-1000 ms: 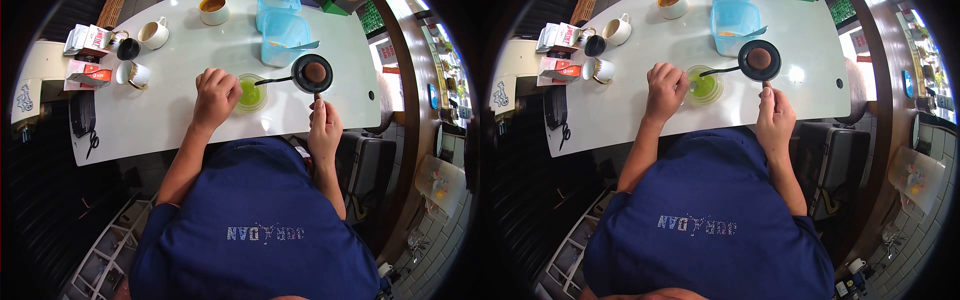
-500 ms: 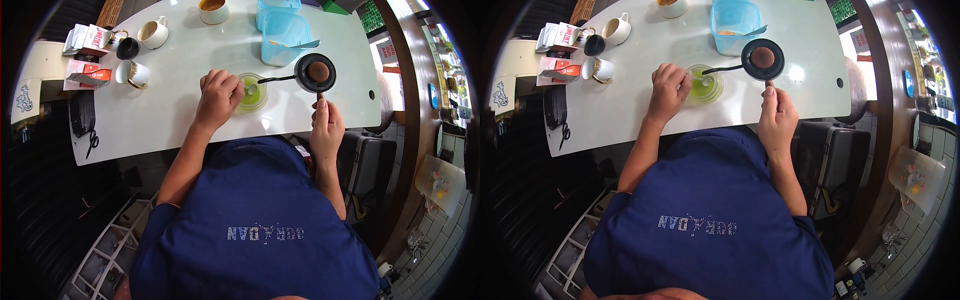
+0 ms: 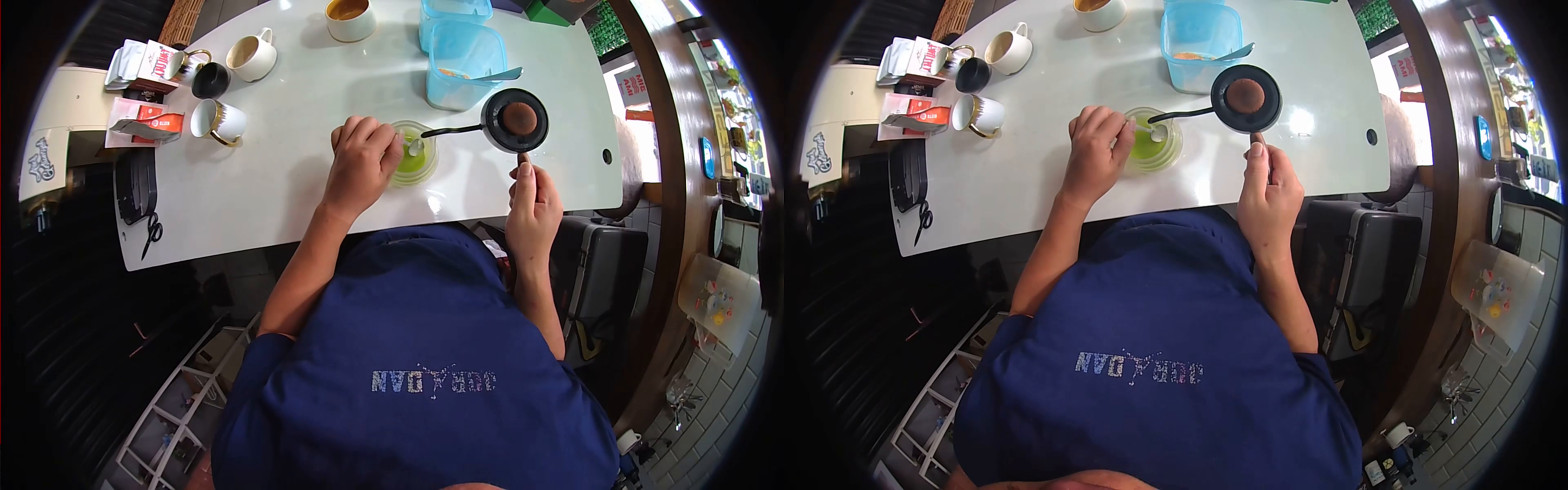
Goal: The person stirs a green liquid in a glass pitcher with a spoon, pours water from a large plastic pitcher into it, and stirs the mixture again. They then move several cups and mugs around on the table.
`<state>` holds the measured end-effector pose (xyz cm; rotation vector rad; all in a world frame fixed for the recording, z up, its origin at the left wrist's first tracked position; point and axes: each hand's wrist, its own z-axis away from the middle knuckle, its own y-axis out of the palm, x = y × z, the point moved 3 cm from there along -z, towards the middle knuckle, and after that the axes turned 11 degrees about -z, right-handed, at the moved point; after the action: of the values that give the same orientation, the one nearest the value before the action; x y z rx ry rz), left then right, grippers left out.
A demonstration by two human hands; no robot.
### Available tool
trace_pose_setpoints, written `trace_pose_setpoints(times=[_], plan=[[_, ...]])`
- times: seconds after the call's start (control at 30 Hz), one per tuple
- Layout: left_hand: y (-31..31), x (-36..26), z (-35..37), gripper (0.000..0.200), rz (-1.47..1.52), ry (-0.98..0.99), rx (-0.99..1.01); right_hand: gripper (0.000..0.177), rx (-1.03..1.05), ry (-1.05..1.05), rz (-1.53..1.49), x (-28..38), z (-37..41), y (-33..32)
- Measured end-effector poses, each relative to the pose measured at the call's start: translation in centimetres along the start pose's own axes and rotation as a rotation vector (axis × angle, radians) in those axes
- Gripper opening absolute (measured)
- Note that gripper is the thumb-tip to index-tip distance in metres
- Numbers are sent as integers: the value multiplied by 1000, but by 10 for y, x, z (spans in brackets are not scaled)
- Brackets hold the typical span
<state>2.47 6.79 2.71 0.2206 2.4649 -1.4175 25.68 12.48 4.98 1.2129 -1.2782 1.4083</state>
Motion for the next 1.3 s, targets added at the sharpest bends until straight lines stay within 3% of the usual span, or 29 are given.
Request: trace_pose_setpoints(times=[0.57,1.3], plan=[[-3,-2,-2,15,3,-10,-12,30,-27,-93,36,8,-3,-4],[-5,-2,4,14,-12,-16,-14,31,-54,-18,27,11,-1,-18]])
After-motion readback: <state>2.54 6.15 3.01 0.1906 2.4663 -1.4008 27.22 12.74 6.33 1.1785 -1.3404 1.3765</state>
